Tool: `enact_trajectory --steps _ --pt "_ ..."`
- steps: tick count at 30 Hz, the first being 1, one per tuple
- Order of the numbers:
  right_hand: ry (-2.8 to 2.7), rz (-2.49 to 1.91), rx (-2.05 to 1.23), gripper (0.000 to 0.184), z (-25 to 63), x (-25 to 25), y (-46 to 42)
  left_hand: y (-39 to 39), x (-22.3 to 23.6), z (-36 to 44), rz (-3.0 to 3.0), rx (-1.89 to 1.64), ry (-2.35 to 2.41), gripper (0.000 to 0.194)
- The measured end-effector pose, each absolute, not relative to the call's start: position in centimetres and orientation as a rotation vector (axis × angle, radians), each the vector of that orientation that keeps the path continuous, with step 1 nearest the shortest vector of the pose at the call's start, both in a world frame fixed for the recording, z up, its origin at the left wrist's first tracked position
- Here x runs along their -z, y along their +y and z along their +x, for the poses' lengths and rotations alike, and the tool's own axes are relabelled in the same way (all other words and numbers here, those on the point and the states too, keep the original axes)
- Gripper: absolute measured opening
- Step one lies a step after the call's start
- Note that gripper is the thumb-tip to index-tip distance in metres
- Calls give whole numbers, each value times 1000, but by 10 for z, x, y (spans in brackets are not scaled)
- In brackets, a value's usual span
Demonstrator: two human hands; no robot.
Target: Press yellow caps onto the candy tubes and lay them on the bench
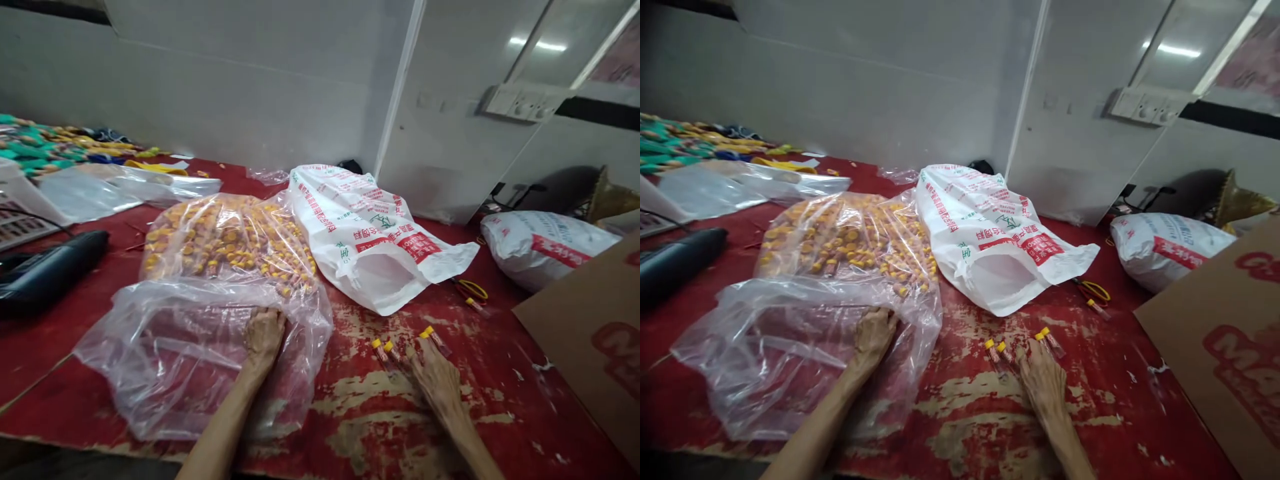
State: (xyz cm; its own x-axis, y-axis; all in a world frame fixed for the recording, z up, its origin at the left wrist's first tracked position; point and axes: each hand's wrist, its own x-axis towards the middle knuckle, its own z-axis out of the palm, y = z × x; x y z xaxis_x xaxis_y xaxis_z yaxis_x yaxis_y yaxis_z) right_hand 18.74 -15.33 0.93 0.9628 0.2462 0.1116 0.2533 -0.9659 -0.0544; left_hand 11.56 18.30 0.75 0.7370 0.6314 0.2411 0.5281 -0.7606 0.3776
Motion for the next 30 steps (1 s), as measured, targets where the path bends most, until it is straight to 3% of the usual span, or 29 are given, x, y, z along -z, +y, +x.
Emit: enact_trajectory --steps 9,12,22,30 --pt "-796 -3083 399 26 304 -21 -84 183 2 87 2369 -698 930 23" --pt "-872 -3169 329 18 346 -26 -65 177 13 75 2123 -834 903 30" --pt "-672 -3498 3 25 419 -18 -70 170 19 74 1982 -954 938 30" --pt "-763 -3099 187 20 415 -24 -82 162 15 61 1684 -1079 983 34"
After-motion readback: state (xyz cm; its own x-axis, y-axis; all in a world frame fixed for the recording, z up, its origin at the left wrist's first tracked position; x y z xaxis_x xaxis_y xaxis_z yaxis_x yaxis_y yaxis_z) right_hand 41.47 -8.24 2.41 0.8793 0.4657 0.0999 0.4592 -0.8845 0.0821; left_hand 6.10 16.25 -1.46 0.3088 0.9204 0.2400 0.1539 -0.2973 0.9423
